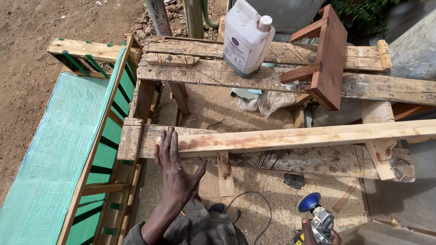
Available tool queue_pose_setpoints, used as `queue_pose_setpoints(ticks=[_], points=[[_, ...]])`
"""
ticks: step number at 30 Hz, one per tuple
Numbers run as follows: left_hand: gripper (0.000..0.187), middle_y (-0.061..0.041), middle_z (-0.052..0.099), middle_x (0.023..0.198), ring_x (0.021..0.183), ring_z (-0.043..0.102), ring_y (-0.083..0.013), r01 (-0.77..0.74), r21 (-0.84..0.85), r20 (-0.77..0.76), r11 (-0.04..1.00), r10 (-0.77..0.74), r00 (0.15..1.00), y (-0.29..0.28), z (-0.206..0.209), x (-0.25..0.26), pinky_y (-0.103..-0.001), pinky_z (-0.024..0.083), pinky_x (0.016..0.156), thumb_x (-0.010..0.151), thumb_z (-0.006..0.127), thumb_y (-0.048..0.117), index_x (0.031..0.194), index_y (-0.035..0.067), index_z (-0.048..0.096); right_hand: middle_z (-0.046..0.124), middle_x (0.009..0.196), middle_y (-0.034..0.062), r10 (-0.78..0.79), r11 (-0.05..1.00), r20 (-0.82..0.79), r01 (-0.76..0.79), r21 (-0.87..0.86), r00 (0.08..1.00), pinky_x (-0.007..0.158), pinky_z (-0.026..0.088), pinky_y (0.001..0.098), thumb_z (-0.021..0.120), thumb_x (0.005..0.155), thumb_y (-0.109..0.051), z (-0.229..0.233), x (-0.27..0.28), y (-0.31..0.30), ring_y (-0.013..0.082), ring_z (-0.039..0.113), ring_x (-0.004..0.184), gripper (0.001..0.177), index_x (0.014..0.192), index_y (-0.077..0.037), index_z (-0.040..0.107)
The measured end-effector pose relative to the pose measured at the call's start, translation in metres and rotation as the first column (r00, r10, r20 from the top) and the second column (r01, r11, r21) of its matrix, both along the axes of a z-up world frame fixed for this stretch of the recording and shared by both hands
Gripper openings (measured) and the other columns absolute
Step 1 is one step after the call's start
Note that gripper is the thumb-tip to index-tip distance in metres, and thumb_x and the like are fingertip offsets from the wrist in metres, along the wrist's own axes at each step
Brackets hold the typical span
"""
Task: A person uses an angle grinder with a sanding disc to smooth the surface of a wooden plank on a workbench.
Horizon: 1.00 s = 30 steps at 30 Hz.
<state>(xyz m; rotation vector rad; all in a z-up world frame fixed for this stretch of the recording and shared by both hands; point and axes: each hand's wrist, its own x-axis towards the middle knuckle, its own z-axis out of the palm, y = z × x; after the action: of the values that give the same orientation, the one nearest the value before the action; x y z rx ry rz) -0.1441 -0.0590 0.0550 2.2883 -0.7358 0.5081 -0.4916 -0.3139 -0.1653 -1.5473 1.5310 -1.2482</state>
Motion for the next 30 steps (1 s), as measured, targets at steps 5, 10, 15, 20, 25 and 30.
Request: queue_pose_setpoints(ticks=[5, 10, 15, 20, 25, 30], points=[[0.133, -0.013, 0.014, 0.173, 0.157, 0.021, -0.0366, 0.02, -0.232, -0.277, 0.972, -0.085, 0.957, 0.034, -0.011, 0.032, -0.058, 0.02, 0.128, 0.07, 0.093, 0.031, 0.165, 0.012, 0.003, 0.055, 0.13, 0.0181, 0.076, 0.972, -0.182, -0.032, 0.232, 0.98, 0.099, 0.043, 0.0487, 0.088, 0.08, -0.023, 0.194, 0.101, 0.037, 0.0355, 0.051, 0.116, 0.07, 0.136, -0.007, 0.05], [0.115, -0.01, 0.049, 0.155, 0.136, 0.053, -0.0264, -0.01, -0.379, -0.63, 0.925, -0.25, 0.735, 0.043, -0.027, 0.055, -0.042, 0.054, 0.106, 0.066, 0.089, 0.01, 0.161, 0.015, 0.023, 0.049, 0.145, 0.0205, 0.173, 0.977, -0.168, -0.148, 0.152, 0.97, 0.117, 0.032, 0.0597, 0.086, 0.077, -0.019, 0.212, 0.144, 0.03, 0.0393, 0.044, 0.138, 0.074, 0.137, -0.007, 0.044], [0.05, -0.011, 0.075, 0.12, 0.109, 0.072, -0.0234, -0.07, -0.355, -0.765, 0.932, -0.246, 0.596, 0.051, -0.084, 0.076, -0.038, 0.061, 0.091, 0.076, 0.076, 0.005, 0.124, 0.008, 0.065, 0.054, 0.136, 0.0202, 0.242, 0.969, -0.129, -0.232, 0.084, 0.962, 0.107, 0.044, 0.0597, 0.088, 0.075, -0.02, 0.225, 0.175, 0.038, 0.0379, 0.051, 0.129, 0.075, 0.135, -0.007, 0.045], [0.023, -0.009, 0.079, 0.1, 0.088, 0.069, -0.0184, -0.048, -0.325, -0.789, 0.945, -0.243, 0.564, 0.052, -0.102, 0.084, -0.035, 0.056, 0.068, 0.083, 0.07, 0.006, 0.106, 0.004, 0.074, 0.053, 0.139, 0.0227, 0.208, 0.977, -0.21, -0.192, 0.094, 0.955, 0.109, 0.039, 0.0652, 0.089, 0.074, -0.026, 0.223, 0.185, 0.04, 0.0407, 0.049, 0.134, 0.081, 0.138, -0.008, 0.044], [0.025, -0.009, 0.078, 0.099, 0.087, 0.068, -0.0193, -0.035, -0.375, -0.776, 0.927, -0.293, 0.558, 0.053, -0.107, 0.085, -0.035, 0.055, 0.067, 0.083, 0.067, -0.001, 0.107, 0.003, 0.073, 0.051, 0.142, 0.0232, 0.189, 0.982, -0.239, -0.177, 0.072, 0.952, 0.112, 0.036, 0.0673, 0.089, 0.075, -0.028, 0.219, 0.188, 0.044, 0.0417, 0.046, 0.137, 0.082, 0.139, -0.007, 0.042], [0.025, -0.009, 0.078, 0.096, 0.083, 0.067, -0.0192, -0.015, -0.363, -0.781, 0.932, -0.295, 0.551, 0.053, -0.103, 0.085, -0.035, 0.054, 0.063, 0.083, 0.066, 0.002, 0.108, 0.003, 0.073, 0.054, 0.138, 0.0227, 0.181, 0.983, -0.29, -0.168, 0.07, 0.94, 0.104, 0.041, 0.0671, 0.09, 0.073, -0.033, 0.216, 0.19, 0.052, 0.0423, 0.049, 0.132, 0.086, 0.14, -0.009, 0.042]])
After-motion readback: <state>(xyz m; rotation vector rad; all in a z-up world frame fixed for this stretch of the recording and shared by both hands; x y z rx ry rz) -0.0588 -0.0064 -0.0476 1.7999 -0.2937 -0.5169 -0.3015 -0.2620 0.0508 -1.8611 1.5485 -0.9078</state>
